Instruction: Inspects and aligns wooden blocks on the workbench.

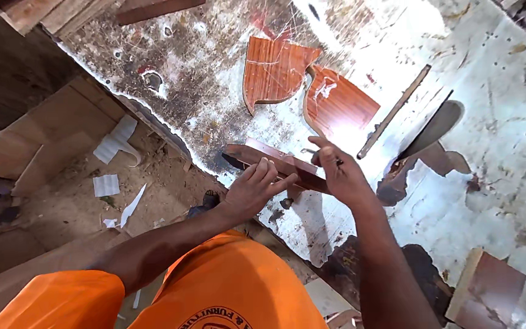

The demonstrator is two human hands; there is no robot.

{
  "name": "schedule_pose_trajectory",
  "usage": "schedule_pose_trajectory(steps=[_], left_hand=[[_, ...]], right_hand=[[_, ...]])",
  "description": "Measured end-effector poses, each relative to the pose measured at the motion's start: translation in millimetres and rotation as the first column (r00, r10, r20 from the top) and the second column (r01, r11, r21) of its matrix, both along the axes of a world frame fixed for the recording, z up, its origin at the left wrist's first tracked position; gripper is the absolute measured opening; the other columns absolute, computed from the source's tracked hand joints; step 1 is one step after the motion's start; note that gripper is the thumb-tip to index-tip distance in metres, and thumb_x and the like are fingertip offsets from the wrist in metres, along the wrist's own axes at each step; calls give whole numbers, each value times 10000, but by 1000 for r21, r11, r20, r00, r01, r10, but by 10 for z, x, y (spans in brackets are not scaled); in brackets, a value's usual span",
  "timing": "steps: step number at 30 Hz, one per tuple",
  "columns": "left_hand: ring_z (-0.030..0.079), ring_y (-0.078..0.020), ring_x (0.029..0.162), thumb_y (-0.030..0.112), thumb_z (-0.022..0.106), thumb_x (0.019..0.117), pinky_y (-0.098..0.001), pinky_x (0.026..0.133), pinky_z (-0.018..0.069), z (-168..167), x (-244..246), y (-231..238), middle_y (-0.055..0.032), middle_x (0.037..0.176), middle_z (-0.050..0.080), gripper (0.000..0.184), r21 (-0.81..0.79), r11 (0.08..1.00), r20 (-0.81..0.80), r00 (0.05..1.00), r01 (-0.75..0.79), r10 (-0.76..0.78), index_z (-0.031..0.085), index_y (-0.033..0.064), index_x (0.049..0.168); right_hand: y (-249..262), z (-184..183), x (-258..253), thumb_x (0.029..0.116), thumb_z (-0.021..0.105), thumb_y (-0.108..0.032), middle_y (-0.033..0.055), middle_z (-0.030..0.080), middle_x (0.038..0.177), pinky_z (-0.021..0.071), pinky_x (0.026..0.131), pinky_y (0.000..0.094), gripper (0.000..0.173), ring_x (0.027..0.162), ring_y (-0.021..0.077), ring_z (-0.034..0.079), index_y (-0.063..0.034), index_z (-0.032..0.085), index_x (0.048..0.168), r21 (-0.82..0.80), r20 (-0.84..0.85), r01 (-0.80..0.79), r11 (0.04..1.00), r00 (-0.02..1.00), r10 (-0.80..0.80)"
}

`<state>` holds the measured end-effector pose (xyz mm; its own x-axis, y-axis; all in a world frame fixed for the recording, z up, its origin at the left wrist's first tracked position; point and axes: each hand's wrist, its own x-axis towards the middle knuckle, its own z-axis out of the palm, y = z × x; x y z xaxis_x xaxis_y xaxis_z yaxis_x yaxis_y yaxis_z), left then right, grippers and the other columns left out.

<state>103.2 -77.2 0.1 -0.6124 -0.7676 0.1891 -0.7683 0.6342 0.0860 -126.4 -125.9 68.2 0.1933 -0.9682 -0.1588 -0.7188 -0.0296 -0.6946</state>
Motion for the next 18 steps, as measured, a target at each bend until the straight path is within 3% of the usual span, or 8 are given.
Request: schedule_pose_trajectory(steps=[2,4,7,10,14,18], left_hand=[[501,-347,1376,2,580,977,-433,1144,414,-14,0,6,-175,1390,579,736,-3,1000,-6,1000,-9,9,398,427,1551],[500,-338,1376,-5,577,978,-429,1149,407,-40,11,15,-152,1390,586,717,-19,1000,-10,1000,-12,12,425,424,1533],[493,-322,1389,9,581,984,-448,1162,385,-44,42,1,-113,1389,601,674,-9,1000,-6,1000,-2,2,473,441,1490],[503,-301,1373,29,610,966,-466,1168,363,-98,54,8,-68,1369,622,602,-57,998,-36,999,-14,12,563,448,1395],[503,-296,1367,9,633,935,-479,1168,348,-79,40,17,-61,1338,637,707,-78,996,-54,998,-43,39,515,487,1443],[492,-294,1375,8,611,953,-487,1182,330,-112,40,32,-62,1343,624,728,-91,994,-67,997,-54,48,477,504,1470]], right_hand=[[-164,-52,99,1108,298,-425,39,649,867,541,761,348,547,764,121,608,-76,675,1293,-93,201,88,992,977,-68],[-292,-111,246,1100,379,-322,14,682,846,586,743,329,434,742,111,650,-53,703,1207,-65,374,86,994,926,-55],[-391,-185,465,1092,432,-254,49,735,933,623,803,362,354,839,152,718,-49,665,1263,-70,346,-29,997,937,51],[-425,-222,623,1080,473,-220,66,728,953,619,787,357,291,842,171,715,-35,623,1247,-39,377,-56,998,924,67],[-548,-310,656,1042,539,-178,79,738,903,623,791,379,168,816,196,729,-32,605,1094,10,481,-55,998,876,44],[-616,-332,710,1007,611,-226,-6,706,807,591,680,280,170,703,89,675,-76,686,980,40,421,-65,997,906,42]])
